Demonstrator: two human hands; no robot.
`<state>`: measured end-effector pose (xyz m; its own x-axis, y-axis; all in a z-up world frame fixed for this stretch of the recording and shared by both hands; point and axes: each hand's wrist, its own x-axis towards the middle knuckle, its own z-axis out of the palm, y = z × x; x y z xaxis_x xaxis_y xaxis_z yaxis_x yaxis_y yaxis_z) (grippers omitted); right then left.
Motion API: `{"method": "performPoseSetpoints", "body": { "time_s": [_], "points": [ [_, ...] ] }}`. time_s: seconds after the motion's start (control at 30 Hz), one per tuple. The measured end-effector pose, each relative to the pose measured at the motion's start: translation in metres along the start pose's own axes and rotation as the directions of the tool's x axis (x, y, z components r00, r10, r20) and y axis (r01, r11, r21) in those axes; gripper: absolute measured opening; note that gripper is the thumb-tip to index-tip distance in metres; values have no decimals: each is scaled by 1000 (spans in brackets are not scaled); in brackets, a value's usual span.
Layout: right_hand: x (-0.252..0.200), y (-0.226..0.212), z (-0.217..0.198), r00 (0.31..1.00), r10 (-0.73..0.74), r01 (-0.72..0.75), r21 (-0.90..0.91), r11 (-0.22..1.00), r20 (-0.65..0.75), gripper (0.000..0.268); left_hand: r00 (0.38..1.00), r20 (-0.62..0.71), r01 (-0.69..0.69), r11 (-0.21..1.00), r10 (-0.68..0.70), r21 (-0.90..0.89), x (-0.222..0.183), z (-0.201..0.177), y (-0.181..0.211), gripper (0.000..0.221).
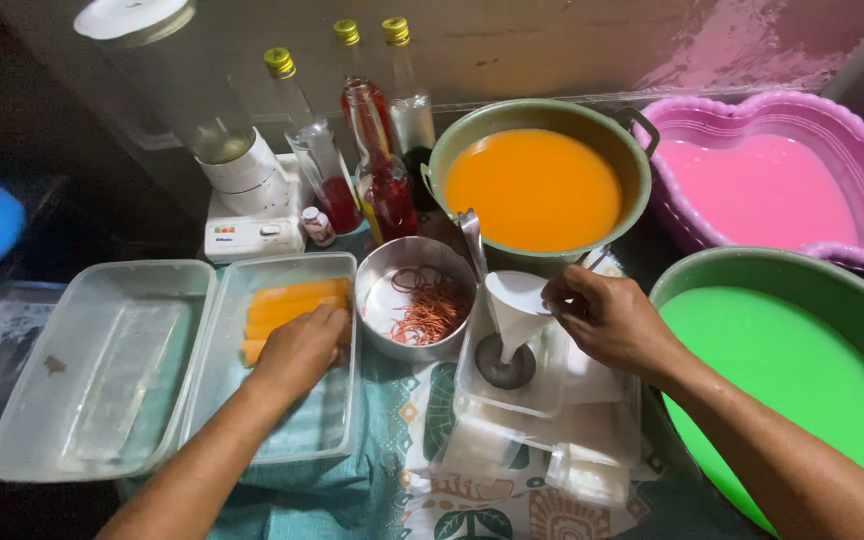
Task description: Filling small plastic bags with flavored liquid using a funnel and ladle, then tying them closed to make ice pops.
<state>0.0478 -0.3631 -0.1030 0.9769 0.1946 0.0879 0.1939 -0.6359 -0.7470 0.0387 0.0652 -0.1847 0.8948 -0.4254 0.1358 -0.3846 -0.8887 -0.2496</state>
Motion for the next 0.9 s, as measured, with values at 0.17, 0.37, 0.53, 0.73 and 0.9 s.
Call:
{"method": "performPoseSetpoints", "body": {
  "time_s": [0.17, 0.37, 0.53, 0.73, 0.9],
  "points": [
    [2, -3, -2, 1000, -24, 24, -5, 1000, 13, 12, 978, 182, 129, 982, -104, -134, -5, 32, -11, 37],
    [-3, -9, -2, 996, -85, 85, 8, 996, -8, 7, 987, 146, 67, 998, -64, -15, -2, -7, 5, 21],
    [-3, -16, -7, 993, -115, 115, -34, 993, 1, 9, 976, 85, 215, 925, -199, -312, 5, -41, -1, 16],
    [0, -7, -4, 991, -126, 126, 11, 992, -43, 9, 920, -391, -241, 777, -7, -581, 30, -126, 101, 7],
    [4, 6, -2, 968, -196, 198, -3, 980, -157, 12, 878, -320, -473, 546, 355, -692, 61, -145, 197, 18]
  ]
}}
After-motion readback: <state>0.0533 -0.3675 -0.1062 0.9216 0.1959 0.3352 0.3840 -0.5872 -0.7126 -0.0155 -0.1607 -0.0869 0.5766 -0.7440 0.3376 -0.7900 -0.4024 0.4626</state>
